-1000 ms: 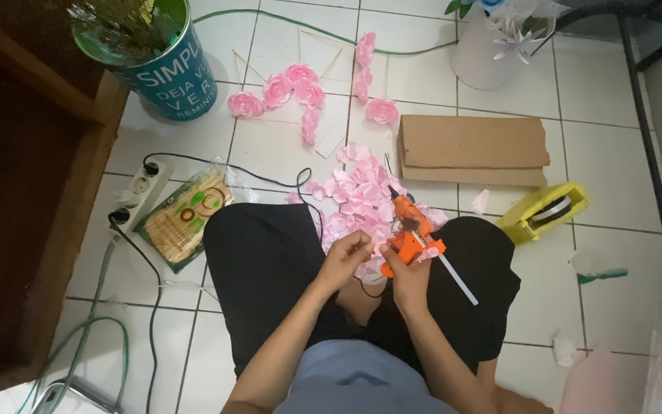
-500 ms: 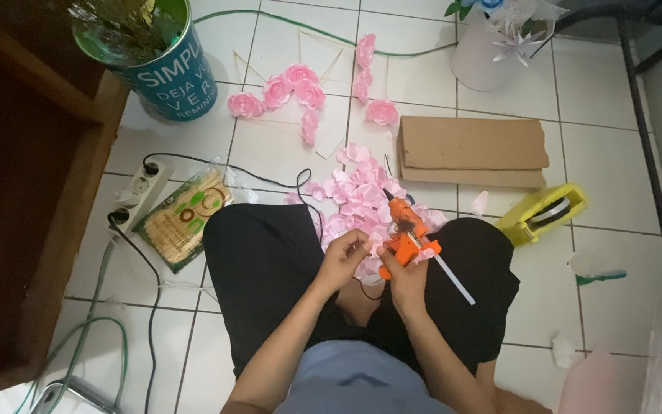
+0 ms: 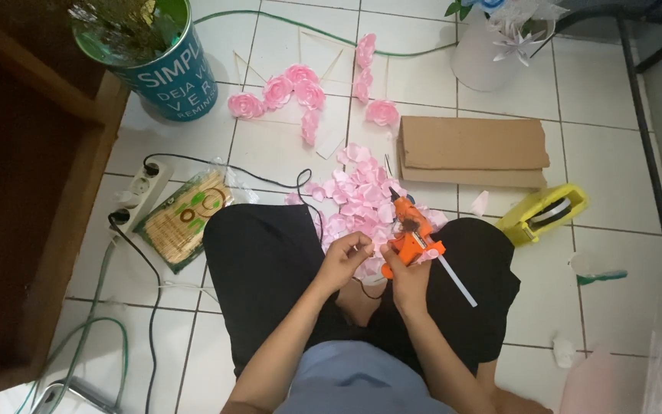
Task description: The person is using a hot glue gun to attach pink paper petals to a central floral base to create a large flower arrangement.
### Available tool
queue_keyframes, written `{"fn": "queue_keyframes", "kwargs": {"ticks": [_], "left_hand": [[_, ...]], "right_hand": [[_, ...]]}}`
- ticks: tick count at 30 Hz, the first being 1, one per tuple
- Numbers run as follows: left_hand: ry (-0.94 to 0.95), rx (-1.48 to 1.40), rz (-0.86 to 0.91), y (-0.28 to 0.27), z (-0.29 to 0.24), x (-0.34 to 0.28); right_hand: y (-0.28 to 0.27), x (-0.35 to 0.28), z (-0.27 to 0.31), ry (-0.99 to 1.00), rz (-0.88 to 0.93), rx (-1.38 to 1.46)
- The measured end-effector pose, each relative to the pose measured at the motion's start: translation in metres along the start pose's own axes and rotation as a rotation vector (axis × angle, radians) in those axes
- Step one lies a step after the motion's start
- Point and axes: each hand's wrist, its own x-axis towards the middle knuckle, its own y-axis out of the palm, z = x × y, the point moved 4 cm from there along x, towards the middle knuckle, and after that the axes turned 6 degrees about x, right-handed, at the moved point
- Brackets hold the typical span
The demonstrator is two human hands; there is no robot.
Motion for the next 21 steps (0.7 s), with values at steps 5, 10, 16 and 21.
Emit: {"fn": "queue_keyframes", "kwargs": {"ticks": [5,10,16,21], "left_hand": [[0.003,-0.093,0.040,0.001,0.006,0.003],[0.020,-0.033,0.021,0.004,0.004,0.003],[0.012,-0.071,0.016,0.003,0.008,0.004],[0.029,-0.025,0.023,0.002,0.003,0.003]], "right_hand": [[-0.001,0.004,-0.005,0.003,0.034,-0.006],[0.001,0.003,-0.008,0.004,0.036,0.016],[0.003,0.002,-0.003,0.013,0.024,0.017],[-0.007,0.006,-0.021,0.029,0.033,0.019]]}}
